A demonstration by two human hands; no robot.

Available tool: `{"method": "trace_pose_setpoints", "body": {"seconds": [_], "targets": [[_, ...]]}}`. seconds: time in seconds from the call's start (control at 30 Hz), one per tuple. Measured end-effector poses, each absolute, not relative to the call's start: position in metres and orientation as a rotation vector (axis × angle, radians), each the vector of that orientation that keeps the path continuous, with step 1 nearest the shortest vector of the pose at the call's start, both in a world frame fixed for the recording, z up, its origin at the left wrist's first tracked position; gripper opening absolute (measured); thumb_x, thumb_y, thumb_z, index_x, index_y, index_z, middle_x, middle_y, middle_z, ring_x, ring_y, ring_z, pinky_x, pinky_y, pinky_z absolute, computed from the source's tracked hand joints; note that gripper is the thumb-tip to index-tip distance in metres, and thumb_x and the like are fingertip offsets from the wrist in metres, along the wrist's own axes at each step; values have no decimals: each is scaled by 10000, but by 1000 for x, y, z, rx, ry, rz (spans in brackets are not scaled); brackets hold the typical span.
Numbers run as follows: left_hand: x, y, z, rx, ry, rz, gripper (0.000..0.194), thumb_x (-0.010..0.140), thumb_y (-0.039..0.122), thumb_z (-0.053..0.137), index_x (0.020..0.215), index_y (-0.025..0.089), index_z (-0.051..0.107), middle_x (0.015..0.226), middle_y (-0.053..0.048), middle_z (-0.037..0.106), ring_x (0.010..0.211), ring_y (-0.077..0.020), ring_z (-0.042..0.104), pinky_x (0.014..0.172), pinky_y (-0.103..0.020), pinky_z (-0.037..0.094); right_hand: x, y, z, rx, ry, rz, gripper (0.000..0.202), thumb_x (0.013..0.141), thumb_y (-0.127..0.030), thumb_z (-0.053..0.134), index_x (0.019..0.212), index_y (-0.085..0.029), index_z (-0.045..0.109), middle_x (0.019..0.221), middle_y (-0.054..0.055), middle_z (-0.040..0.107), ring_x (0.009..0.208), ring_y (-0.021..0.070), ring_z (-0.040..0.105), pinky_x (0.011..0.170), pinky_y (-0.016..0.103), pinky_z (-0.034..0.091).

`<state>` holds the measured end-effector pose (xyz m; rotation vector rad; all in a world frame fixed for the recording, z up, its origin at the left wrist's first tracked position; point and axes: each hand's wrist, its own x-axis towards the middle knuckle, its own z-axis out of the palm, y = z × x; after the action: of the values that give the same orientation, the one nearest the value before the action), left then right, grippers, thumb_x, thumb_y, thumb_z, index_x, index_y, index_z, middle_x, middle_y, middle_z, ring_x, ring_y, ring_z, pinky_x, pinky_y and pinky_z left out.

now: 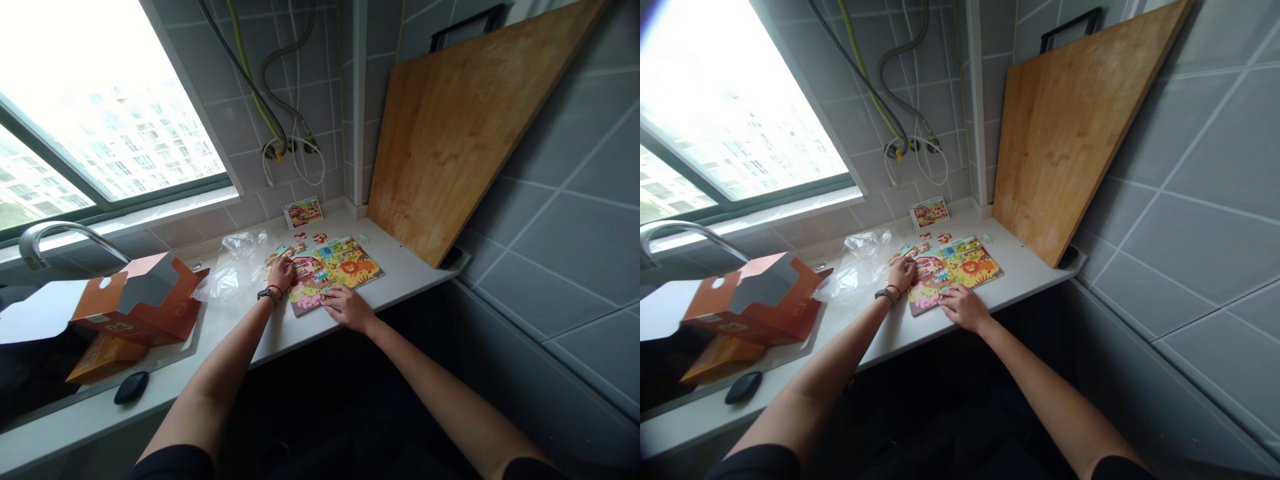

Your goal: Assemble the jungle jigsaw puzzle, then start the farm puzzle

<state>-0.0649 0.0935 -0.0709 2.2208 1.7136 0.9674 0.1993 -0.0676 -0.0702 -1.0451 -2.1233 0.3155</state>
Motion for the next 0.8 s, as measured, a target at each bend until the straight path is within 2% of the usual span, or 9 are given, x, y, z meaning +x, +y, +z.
{"method": "trace_pose_setpoints", "body": {"seconds": [0.07, 0.17, 0.3, 0.4, 0.5, 0.6, 0.8], "targets": [[-67, 95, -71, 2206, 1725, 952, 265, 1018, 386, 651, 1158, 163, 685, 1189, -87, 697, 1063, -225, 678, 955, -451, 575, 199, -68, -70, -1046, -2121, 304, 203, 944, -223, 698, 1081, -270, 840, 1260, 32, 779, 1181, 278, 637, 1045, 468, 537], [-69, 96, -69, 2179, 1743, 950, 283, 1028, 397, 641, 1185, 165, 681, 1193, -88, 699, 1035, -215, 689, 928, -435, 592, 198, -68, -71, -1052, -2117, 289, 200, 945, -227, 691, 1071, -265, 842, 1264, 31, 777, 1167, 276, 641, 1040, 462, 539], [-67, 96, -67, 2162, 1750, 985, 304, 1075, 390, 533, 1041, 160, 729, 1054, -86, 736, 1001, -230, 706, 955, -450, 577, 198, -68, -71, -1051, -2118, 286, 201, 939, -230, 696, 1072, -269, 841, 1262, 35, 777, 1168, 264, 643, 1055, 449, 530], [-64, 94, -66, 2177, 1742, 1038, 382, 1099, 358, 443, 977, 175, 755, 1122, -116, 739, 1137, -267, 681, 1050, -470, 535, 199, -68, -69, -1037, -2122, 310, 201, 938, -236, 694, 1071, -270, 841, 1264, 38, 776, 1169, 261, 646, 1071, 449, 521], [-64, 91, -67, 2183, 1764, 1091, 247, 1053, 365, 585, 1142, 175, 715, 1291, -112, 682, 1222, -265, 638, 1068, -500, 525, 201, -68, -66, -1041, -2107, 346, 265, 910, -222, 717, 1153, -249, 816, 1251, 65, 775, 1170, 266, 655, 1074, 460, 522], [-65, 90, -67, 2162, 1823, 1122, 330, 1021, 379, 651, 1289, 186, 649, 1346, -114, 642, 1166, -254, 653, 999, -487, 570, 202, -69, -63, -1053, -2031, 414, 289, 891, -178, 720, 1163, -223, 807, 1171, 84, 791, 1134, 254, 684, 1050, 433, 541], [-63, 92, -63, 2141, 1873, 1146, 360, 1020, 378, 653, 1320, 181, 630, 1339, -116, 639, 1136, -253, 664, 960, -473, 590, 204, -67, -60, -1062, -1959, 477, 191, 884, -142, 705, 999, -227, 831, 1080, 71, 805, 1079, 237, 717, 1022, 391, 556]]}}
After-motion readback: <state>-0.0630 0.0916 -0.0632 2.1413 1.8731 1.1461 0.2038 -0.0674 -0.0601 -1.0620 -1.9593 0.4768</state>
